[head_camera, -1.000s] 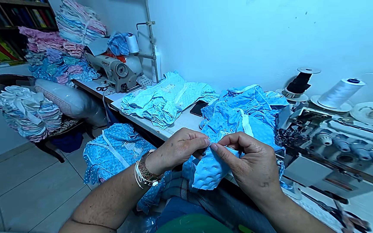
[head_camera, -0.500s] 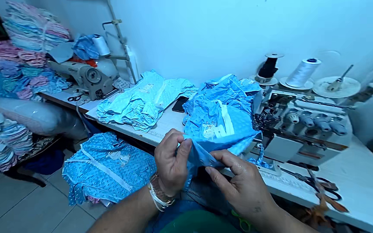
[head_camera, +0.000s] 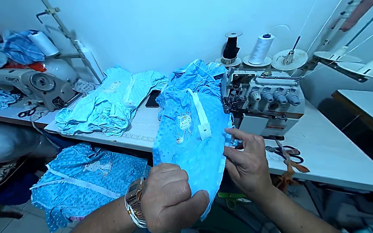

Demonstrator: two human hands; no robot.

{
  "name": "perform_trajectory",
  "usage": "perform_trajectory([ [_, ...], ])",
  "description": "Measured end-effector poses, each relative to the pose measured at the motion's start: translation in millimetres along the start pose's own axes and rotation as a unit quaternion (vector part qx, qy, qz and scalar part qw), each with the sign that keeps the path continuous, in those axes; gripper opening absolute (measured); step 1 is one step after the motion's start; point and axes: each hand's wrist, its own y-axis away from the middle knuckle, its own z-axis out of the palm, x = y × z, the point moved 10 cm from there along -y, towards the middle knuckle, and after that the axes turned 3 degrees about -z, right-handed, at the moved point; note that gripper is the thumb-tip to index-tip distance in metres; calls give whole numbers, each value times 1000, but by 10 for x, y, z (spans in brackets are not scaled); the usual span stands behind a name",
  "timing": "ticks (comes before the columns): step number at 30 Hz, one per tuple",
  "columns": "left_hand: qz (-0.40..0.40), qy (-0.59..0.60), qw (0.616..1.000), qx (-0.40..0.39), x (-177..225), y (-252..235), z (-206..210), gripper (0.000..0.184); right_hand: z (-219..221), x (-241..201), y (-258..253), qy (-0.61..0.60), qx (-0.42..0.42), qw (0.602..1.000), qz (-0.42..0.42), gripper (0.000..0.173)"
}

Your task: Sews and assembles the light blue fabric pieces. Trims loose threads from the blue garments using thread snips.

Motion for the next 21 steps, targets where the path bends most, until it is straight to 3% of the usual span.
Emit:
perform_trajectory([
  [7, 22, 10, 999, -32, 51, -32, 36, 21, -90, 38, -29, 18, 31, 999, -27, 23],
  [18, 31, 2, 998, -53, 81, -85, 15, 17, -181, 181, 48, -90, 80, 993, -7, 13],
  [21, -36, -6, 999, -35, -22, -64, -34, 21, -152, 211, 150, -100, 86, 991, 24, 9],
])
